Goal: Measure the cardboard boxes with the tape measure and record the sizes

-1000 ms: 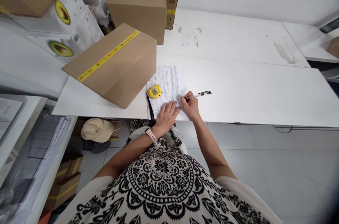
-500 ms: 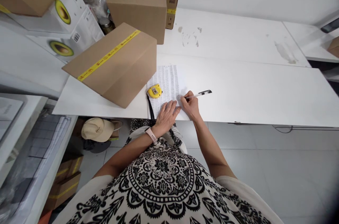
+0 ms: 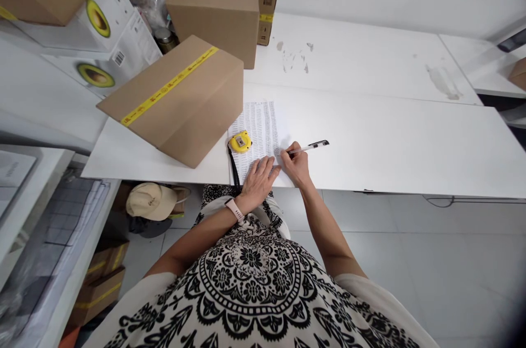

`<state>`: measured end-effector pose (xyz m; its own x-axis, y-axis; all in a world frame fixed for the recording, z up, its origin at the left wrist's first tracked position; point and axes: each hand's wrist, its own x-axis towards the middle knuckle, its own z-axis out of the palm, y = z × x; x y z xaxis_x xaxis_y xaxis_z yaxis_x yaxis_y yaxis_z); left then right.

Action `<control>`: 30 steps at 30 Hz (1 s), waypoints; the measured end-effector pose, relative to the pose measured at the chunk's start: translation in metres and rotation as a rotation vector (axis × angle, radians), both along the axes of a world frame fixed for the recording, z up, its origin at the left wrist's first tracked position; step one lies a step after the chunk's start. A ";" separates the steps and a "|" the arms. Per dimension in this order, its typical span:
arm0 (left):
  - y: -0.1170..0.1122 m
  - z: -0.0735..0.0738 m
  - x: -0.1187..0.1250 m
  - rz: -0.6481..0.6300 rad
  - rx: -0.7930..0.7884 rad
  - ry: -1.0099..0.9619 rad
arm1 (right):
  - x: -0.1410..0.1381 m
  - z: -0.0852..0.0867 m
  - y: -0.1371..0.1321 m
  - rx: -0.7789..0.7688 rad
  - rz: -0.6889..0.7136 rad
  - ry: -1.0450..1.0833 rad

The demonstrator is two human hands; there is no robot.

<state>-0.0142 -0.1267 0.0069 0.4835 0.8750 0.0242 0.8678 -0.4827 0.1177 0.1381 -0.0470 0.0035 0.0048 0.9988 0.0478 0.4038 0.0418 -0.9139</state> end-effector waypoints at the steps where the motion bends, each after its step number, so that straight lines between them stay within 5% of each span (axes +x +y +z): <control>1: 0.000 0.000 0.000 0.001 0.001 -0.003 | 0.000 0.000 0.000 -0.001 0.002 0.003; 30: 0.000 0.001 0.000 0.010 -0.018 -0.012 | 0.001 0.003 -0.001 0.014 -0.030 -0.018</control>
